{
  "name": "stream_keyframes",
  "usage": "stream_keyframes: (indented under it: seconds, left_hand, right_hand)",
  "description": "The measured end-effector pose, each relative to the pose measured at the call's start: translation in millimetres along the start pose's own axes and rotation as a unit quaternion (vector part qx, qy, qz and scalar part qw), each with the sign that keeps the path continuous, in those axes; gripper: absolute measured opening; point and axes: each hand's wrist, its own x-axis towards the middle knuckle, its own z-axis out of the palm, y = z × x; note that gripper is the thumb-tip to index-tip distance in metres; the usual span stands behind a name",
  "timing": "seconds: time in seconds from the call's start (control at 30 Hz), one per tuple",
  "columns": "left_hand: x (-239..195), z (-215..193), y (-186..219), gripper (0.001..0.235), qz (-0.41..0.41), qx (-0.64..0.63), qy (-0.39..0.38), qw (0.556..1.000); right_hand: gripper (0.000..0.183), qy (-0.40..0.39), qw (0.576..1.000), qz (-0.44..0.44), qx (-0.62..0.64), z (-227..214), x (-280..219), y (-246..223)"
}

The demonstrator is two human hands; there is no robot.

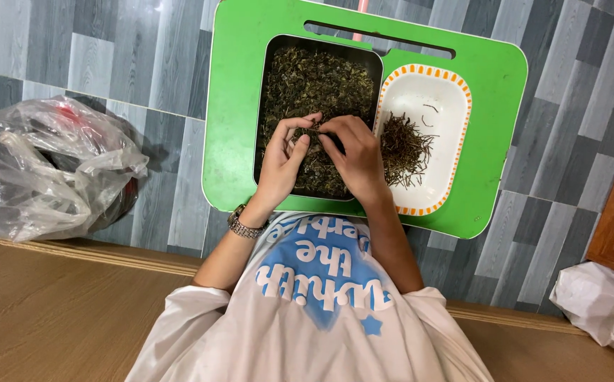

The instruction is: Sorting dried tea leaves by manually removing stems and placing them into a separate dish

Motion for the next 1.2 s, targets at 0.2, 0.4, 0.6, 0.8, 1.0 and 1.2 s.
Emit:
stream_keyframes:
  seconds: [0.2,0.4,0.6,0.8,1.0,1.2]
  left_hand:
    - [0,6,6,0.014,0.003,-0.012,0.005,1.000]
    - [2,13,12,0.007,0.044,0.121,0.002,0.992]
    - [0,14,16,0.002,0.070,0.251,0.015,0.965]
    - [0,8,8,0.008,0.096,0.276,0.022,0.956]
    - [1,13,23,0.009,0.080,0.293,0.044,0.952]
    - [3,15,29,0.015,0.110,0.372,0.039,0.921]
  right_hand:
    - [0.008,0.015,1.000,-0.002,0.015,1,-3,-2]
    - [0.007,0.046,0.999,-0.013,-0.015,20,-14,19]
    - [0.003,0.060,0.998,0.006,0.021,13,-10,10]
    - [0.003,0.113,0.993,-0.005,0.024,4,-11,1]
    - [0.004,0.120,0.991,0.004,0.064,-14,-17,-8]
    - [0.007,0.110,0.991,0.026,0.070,-39,-30,-10]
